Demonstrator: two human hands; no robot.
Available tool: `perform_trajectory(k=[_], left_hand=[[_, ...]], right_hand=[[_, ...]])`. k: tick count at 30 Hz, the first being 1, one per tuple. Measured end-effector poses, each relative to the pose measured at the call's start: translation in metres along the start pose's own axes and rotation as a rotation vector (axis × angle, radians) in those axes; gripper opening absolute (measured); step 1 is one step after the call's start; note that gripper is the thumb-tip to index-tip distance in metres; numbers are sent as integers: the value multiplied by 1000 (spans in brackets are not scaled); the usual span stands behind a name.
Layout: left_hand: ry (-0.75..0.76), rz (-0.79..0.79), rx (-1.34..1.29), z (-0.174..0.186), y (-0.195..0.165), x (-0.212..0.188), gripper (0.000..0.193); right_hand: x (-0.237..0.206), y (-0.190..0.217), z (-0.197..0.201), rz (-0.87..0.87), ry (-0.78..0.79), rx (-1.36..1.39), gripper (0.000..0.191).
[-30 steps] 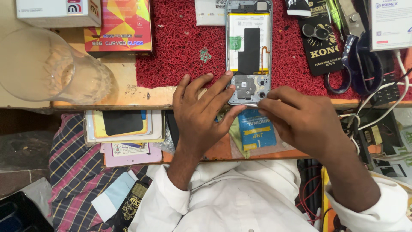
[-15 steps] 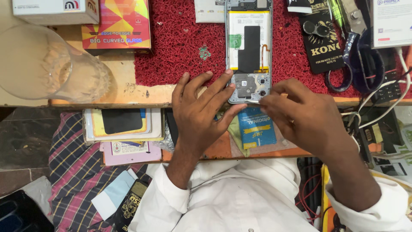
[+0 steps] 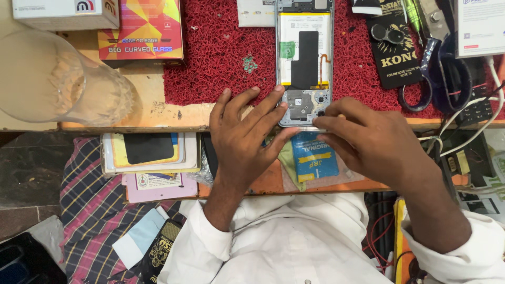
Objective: The person disassembles a smartphone, removes the back cover, and uses tweezers to manipulate internal components and connectors. They then reassemble the device by placing the back cover back on and pressing the edges to secure it.
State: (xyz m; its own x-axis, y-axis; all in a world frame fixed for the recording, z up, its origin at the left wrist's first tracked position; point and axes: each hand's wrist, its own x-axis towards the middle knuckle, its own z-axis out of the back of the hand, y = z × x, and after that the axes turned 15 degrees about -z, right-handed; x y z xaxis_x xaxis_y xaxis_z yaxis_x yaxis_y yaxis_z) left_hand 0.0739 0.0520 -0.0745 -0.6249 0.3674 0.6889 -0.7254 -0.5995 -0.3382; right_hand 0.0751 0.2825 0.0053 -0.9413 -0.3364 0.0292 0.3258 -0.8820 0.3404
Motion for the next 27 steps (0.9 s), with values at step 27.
perform_trajectory(k=[27], left_hand=[[-6,0,10,-3,1,-1,38]], right_hand=[[-4,11,8,-25,-44,-62,31]])
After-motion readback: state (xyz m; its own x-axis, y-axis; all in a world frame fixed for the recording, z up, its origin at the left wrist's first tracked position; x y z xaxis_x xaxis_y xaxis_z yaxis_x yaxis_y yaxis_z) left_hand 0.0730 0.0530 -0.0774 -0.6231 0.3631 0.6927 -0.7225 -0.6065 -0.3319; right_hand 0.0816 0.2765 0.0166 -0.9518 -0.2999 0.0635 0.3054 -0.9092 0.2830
